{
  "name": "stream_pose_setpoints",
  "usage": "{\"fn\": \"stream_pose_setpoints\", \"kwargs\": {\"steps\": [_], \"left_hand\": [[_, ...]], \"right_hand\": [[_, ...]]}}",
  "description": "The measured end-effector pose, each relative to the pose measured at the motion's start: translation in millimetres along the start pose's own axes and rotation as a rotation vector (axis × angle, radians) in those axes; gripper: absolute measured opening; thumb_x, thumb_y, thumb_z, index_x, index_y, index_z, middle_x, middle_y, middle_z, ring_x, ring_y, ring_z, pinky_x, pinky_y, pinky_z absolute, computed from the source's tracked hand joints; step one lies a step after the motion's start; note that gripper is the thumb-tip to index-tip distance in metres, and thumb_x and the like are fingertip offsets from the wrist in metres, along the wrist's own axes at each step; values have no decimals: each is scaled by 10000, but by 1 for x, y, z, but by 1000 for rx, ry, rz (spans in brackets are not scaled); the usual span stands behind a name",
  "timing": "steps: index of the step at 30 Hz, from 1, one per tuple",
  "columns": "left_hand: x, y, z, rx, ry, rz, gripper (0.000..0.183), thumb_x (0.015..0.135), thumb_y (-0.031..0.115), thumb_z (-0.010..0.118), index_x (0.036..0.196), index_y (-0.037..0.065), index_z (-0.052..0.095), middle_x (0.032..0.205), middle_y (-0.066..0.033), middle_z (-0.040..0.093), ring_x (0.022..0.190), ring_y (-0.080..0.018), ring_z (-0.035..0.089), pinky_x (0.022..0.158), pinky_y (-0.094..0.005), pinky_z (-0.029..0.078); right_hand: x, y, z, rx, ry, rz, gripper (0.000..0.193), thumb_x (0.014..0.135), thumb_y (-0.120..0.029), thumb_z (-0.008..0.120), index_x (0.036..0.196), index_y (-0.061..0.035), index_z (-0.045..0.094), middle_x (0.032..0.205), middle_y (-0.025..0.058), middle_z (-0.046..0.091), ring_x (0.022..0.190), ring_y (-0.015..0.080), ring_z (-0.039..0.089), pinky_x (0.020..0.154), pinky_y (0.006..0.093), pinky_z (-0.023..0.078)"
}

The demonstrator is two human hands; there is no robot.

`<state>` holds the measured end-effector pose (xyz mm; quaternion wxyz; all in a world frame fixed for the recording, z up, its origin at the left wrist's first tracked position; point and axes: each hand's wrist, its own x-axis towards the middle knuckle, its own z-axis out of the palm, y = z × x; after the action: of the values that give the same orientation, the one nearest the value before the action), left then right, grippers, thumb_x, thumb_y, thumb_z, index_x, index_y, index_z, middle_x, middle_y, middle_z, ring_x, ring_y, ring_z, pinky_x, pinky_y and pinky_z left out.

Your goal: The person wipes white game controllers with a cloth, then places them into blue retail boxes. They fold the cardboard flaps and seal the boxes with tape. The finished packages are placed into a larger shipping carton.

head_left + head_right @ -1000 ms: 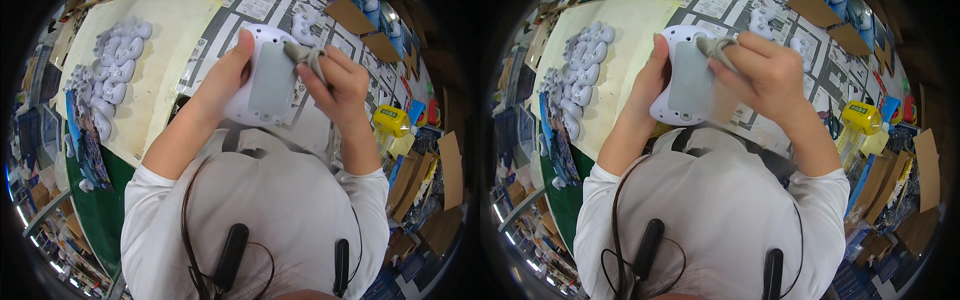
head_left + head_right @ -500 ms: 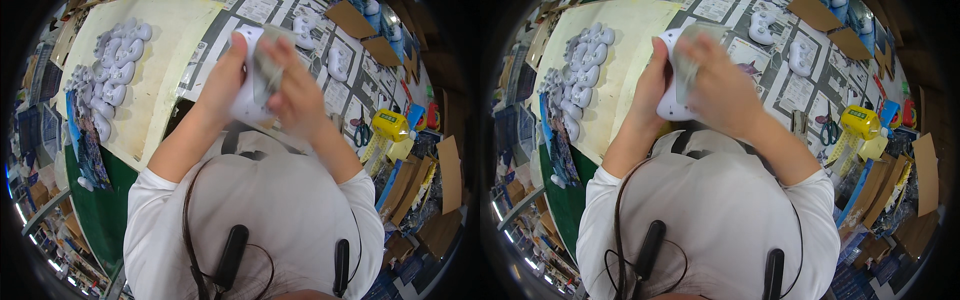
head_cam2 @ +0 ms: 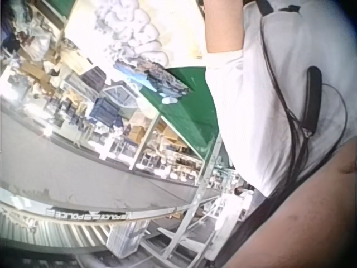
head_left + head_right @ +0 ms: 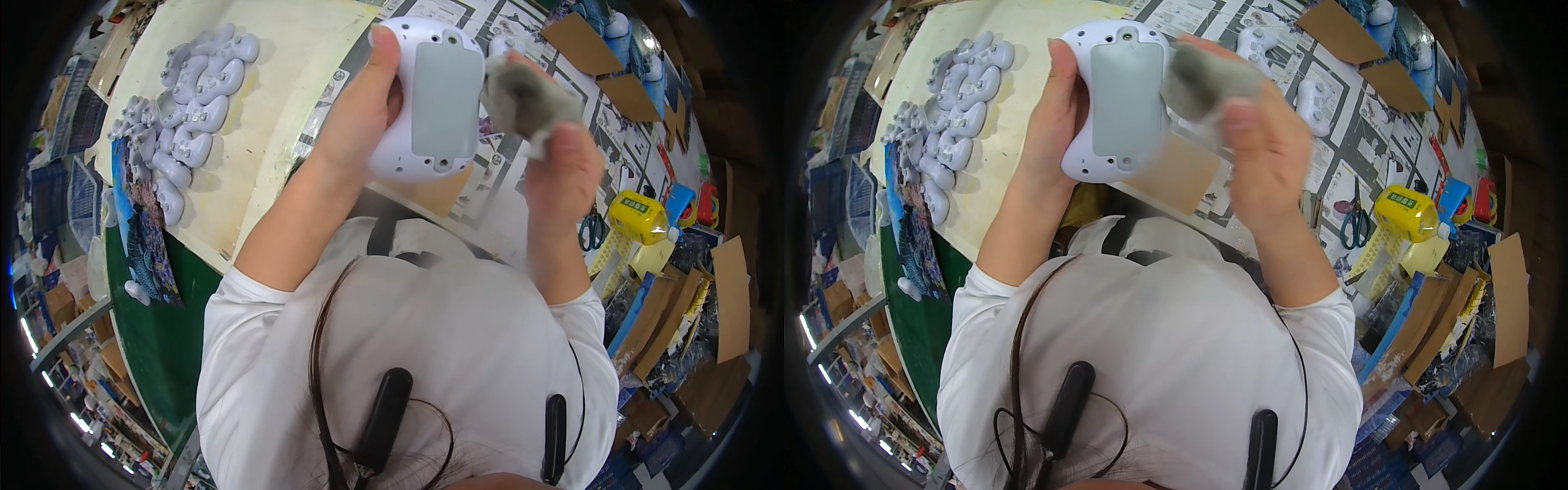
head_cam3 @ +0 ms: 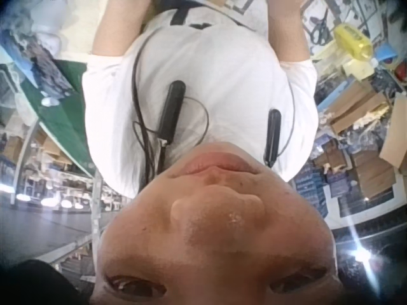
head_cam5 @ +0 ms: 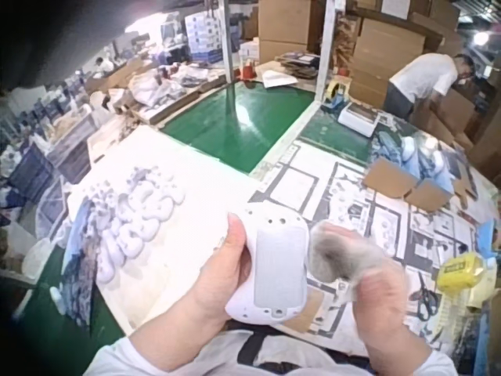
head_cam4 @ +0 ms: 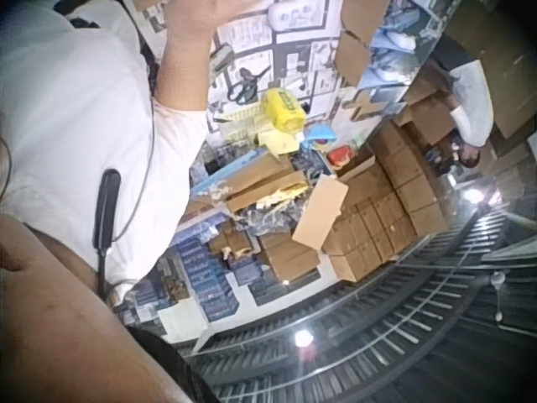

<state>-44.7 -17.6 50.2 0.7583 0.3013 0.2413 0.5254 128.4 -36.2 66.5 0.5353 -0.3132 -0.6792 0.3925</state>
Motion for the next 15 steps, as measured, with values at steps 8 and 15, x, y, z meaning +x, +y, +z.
{"fn": "stream_pose_setpoints", "kwargs": {"steps": [8,15], "left_hand": [[-6,-11,4,-40,176,-163,609,861,554,293,1111,22,451,1020,-86,534,926,-166,531,770,-297,456],[-1,-20,-12,-60,139,-107,582,801,366,573,1197,99,240,1045,-81,428,888,-182,497,735,-342,457]], "right_hand": [[-14,14,35,-664,-351,-371,337,661,-225,674,903,-5,591,1199,80,472,1094,314,438,905,387,368],[-8,8,24,115,145,152,384,611,-96,688,981,-60,590,979,64,600,785,247,606,724,290,504]]}}
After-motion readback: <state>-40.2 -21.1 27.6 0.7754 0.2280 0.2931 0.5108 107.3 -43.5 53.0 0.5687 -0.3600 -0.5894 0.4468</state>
